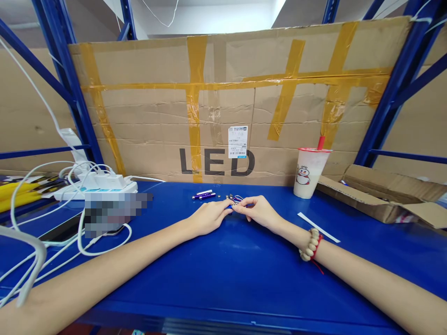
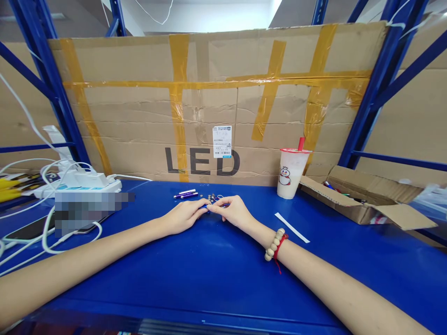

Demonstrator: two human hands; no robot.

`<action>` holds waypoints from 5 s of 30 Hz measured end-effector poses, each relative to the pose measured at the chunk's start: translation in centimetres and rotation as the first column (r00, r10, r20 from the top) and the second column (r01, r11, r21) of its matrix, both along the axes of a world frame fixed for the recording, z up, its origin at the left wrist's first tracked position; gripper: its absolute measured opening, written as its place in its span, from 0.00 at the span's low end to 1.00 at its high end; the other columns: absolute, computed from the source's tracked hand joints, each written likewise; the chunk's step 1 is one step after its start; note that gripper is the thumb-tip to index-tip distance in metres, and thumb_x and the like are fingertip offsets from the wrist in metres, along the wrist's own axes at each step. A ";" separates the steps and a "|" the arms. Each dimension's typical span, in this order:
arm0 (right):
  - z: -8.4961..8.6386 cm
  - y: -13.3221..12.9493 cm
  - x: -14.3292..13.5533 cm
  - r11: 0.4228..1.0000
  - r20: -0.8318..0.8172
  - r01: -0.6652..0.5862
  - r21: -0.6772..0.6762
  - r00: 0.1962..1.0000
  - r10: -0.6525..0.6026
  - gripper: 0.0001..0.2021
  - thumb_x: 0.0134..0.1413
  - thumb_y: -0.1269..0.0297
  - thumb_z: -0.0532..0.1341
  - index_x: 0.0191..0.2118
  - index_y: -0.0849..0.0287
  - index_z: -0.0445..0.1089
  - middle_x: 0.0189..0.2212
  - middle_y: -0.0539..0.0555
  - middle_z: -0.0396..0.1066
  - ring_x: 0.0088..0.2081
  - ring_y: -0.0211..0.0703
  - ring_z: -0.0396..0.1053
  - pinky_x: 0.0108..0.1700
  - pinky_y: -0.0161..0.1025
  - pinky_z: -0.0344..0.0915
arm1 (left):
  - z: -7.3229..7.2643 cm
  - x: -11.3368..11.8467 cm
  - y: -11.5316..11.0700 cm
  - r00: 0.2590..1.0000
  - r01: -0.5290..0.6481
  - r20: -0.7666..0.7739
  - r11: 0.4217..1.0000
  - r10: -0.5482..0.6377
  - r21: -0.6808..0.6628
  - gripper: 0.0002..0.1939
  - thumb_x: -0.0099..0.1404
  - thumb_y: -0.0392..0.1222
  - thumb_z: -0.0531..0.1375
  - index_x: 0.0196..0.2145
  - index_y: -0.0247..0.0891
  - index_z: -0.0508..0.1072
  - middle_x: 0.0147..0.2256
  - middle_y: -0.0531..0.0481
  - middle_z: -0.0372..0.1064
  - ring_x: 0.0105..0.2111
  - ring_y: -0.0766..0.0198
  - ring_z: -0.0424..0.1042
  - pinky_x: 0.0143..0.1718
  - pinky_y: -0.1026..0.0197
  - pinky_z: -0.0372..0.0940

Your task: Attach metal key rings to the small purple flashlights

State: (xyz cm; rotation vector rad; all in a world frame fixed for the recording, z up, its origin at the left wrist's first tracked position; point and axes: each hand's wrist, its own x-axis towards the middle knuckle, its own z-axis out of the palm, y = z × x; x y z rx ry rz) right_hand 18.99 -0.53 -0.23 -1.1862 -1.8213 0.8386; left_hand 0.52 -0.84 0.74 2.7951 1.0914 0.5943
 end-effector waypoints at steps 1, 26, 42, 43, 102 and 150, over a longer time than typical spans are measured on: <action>0.0 0.1 0.0 1.000 -0.010 0.015 0.021 1.000 -0.015 0.20 0.38 0.49 0.63 0.27 0.65 0.72 0.13 0.49 0.62 0.15 0.30 0.54 0.20 0.30 0.50 | 0.0 0.0 0.0 1.000 -0.003 0.005 1.000 0.003 0.003 0.14 0.68 0.43 0.44 0.47 0.40 0.61 0.43 0.48 0.68 0.42 0.60 0.68 0.40 0.60 0.62; 0.0 0.1 0.4 0.961 0.038 0.042 0.274 0.998 -0.055 0.15 0.35 0.52 0.66 0.24 0.59 0.73 0.26 0.52 0.69 0.22 0.33 0.60 0.23 0.32 0.55 | -0.1 -0.2 -0.2 0.995 0.057 -0.084 0.998 -0.054 0.030 0.14 0.68 0.44 0.42 0.45 0.38 0.61 0.40 0.47 0.68 0.37 0.58 0.70 0.36 0.59 0.62; 0.8 -0.8 0.0 0.953 0.056 0.053 0.300 0.996 -0.073 0.16 0.36 0.51 0.65 0.22 0.61 0.71 0.22 0.51 0.67 0.21 0.31 0.55 0.23 0.32 0.53 | 0.0 -0.3 -0.5 0.997 0.067 -0.044 0.995 -0.064 0.073 0.13 0.67 0.42 0.43 0.45 0.39 0.61 0.40 0.49 0.68 0.35 0.61 0.70 0.32 0.63 0.61; 0.8 -0.8 -0.1 0.956 0.049 0.054 0.288 0.996 -0.071 0.16 0.36 0.51 0.65 0.22 0.61 0.70 0.21 0.51 0.67 0.20 0.31 0.54 0.23 0.32 0.52 | 0.0 -0.3 -0.4 0.997 0.068 -0.039 0.995 -0.066 0.073 0.13 0.67 0.43 0.43 0.45 0.39 0.61 0.41 0.49 0.68 0.35 0.61 0.70 0.33 0.63 0.61; 0.5 -0.5 0.0 0.999 -0.112 -0.041 -0.019 0.993 0.038 0.17 0.38 0.52 0.64 0.24 0.66 0.69 0.12 0.47 0.59 0.15 0.28 0.53 0.21 0.30 0.50 | -0.6 -0.3 0.5 0.964 0.171 0.194 0.983 -0.182 0.073 0.12 0.66 0.40 0.48 0.43 0.35 0.67 0.38 0.49 0.70 0.36 0.66 0.69 0.40 0.66 0.61; 0.4 0.0 0.5 0.975 0.108 0.014 0.223 0.993 -0.039 0.17 0.38 0.50 0.64 0.23 0.61 0.72 0.25 0.52 0.68 0.21 0.32 0.58 0.23 0.32 0.54 | -0.6 -0.4 0.2 0.987 0.131 0.086 0.990 -0.135 0.057 0.13 0.66 0.42 0.47 0.43 0.37 0.67 0.36 0.50 0.70 0.34 0.65 0.69 0.36 0.65 0.61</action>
